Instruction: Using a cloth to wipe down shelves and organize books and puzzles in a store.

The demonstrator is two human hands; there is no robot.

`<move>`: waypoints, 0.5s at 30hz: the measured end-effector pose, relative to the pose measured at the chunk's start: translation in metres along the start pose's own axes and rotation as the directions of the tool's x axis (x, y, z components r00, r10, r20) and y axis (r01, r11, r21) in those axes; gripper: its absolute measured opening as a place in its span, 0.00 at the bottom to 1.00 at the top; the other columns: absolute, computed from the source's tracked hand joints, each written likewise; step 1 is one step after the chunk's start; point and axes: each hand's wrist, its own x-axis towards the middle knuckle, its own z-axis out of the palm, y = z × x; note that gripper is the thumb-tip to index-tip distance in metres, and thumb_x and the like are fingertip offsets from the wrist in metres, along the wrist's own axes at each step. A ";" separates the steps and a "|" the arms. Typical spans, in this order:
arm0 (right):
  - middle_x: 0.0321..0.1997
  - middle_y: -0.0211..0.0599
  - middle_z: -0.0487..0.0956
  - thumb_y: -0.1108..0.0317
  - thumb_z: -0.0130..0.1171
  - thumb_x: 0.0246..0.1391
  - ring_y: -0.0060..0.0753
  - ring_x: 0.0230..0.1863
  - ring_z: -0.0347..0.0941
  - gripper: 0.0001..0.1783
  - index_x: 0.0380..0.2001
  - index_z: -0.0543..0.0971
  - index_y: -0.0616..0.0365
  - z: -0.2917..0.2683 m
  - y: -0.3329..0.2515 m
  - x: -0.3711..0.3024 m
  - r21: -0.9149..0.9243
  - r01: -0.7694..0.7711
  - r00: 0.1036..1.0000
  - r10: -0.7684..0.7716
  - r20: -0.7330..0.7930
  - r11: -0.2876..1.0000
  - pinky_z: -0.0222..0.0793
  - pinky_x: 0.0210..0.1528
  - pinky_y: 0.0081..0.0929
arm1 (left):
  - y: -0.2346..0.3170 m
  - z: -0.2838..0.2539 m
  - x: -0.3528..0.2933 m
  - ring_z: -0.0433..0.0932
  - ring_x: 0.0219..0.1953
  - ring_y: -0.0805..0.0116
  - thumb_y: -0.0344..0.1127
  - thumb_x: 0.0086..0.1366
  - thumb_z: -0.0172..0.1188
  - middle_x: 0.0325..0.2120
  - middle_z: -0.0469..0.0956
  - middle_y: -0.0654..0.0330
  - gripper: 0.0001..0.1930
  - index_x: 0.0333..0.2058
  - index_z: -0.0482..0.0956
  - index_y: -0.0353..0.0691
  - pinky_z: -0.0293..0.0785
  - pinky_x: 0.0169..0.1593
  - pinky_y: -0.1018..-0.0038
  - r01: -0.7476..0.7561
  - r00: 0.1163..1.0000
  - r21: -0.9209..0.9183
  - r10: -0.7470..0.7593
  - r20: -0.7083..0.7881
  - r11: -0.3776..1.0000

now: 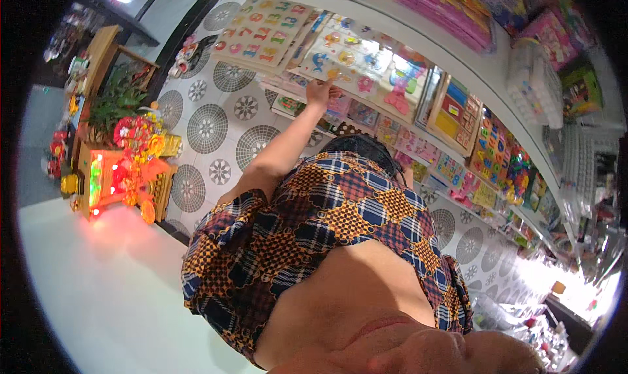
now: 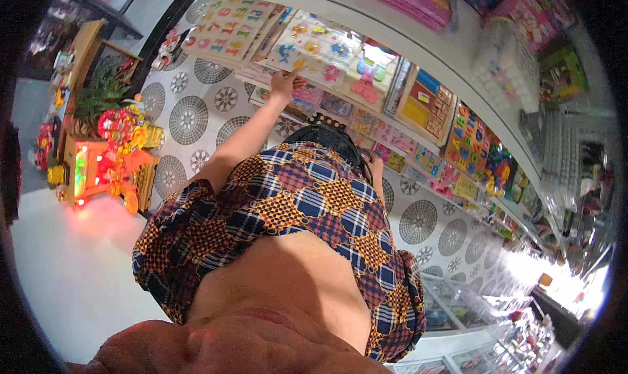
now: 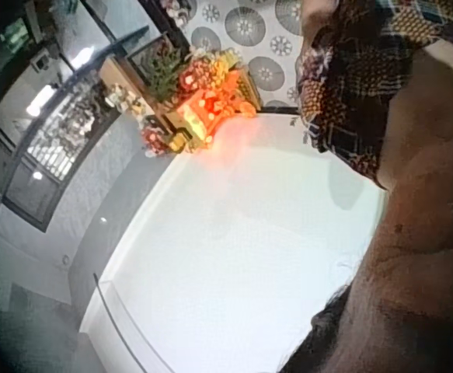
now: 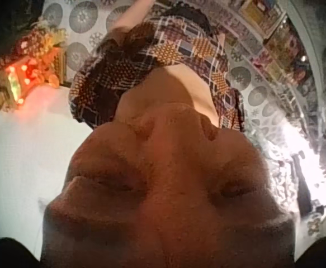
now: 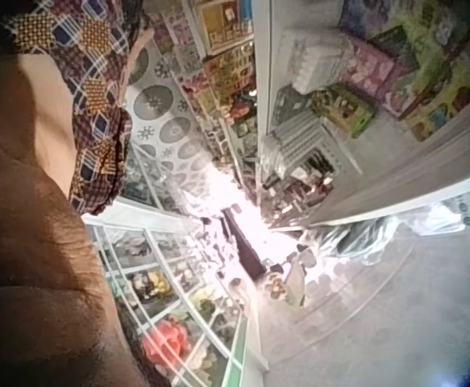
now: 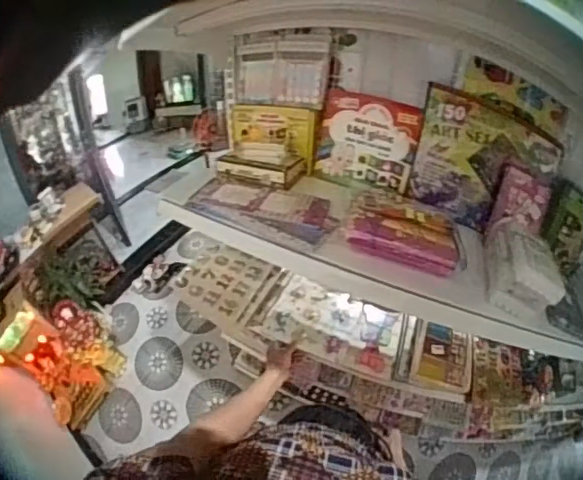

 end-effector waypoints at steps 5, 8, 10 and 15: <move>0.28 0.43 0.77 0.64 0.52 0.48 0.40 0.27 0.73 0.15 0.38 0.75 0.60 0.018 0.004 0.008 0.084 -0.076 0.996 0.072 0.052 0.994 0.66 0.30 0.31 | 0.006 -0.002 -0.004 0.76 0.21 0.63 0.33 0.59 0.51 0.21 0.74 0.52 0.10 0.31 0.66 0.30 0.74 0.21 0.74 0.026 0.998 -0.047 -0.023 0.058 0.999; 0.20 0.40 0.76 0.64 0.52 0.49 0.32 0.19 0.70 0.15 0.39 0.74 0.60 0.029 0.016 0.011 -0.132 0.097 0.991 -0.108 -0.078 0.987 0.64 0.23 0.29 | 0.021 -0.014 -0.022 0.76 0.21 0.64 0.32 0.58 0.50 0.21 0.74 0.52 0.09 0.29 0.66 0.29 0.74 0.21 0.74 0.130 0.983 0.021 -0.132 0.126 0.991; 0.18 0.39 0.75 0.63 0.52 0.49 0.29 0.18 0.68 0.16 0.39 0.74 0.60 0.028 0.039 0.017 -0.044 0.125 0.990 -0.128 -0.061 0.991 0.63 0.20 0.29 | 0.032 -0.019 -0.034 0.76 0.21 0.64 0.30 0.58 0.49 0.22 0.74 0.52 0.08 0.30 0.66 0.29 0.74 0.21 0.74 0.207 0.965 0.092 -0.219 0.144 0.974; 0.17 0.37 0.74 0.63 0.54 0.47 0.24 0.17 0.67 0.16 0.38 0.74 0.62 0.036 0.002 0.000 0.308 0.112 0.989 -0.135 0.055 0.945 0.61 0.18 0.27 | 0.070 -0.104 -0.031 0.75 0.23 0.67 0.24 0.55 0.44 0.22 0.73 0.54 0.07 0.33 0.67 0.29 0.73 0.24 0.75 -0.299 0.905 0.226 0.351 -0.243 0.927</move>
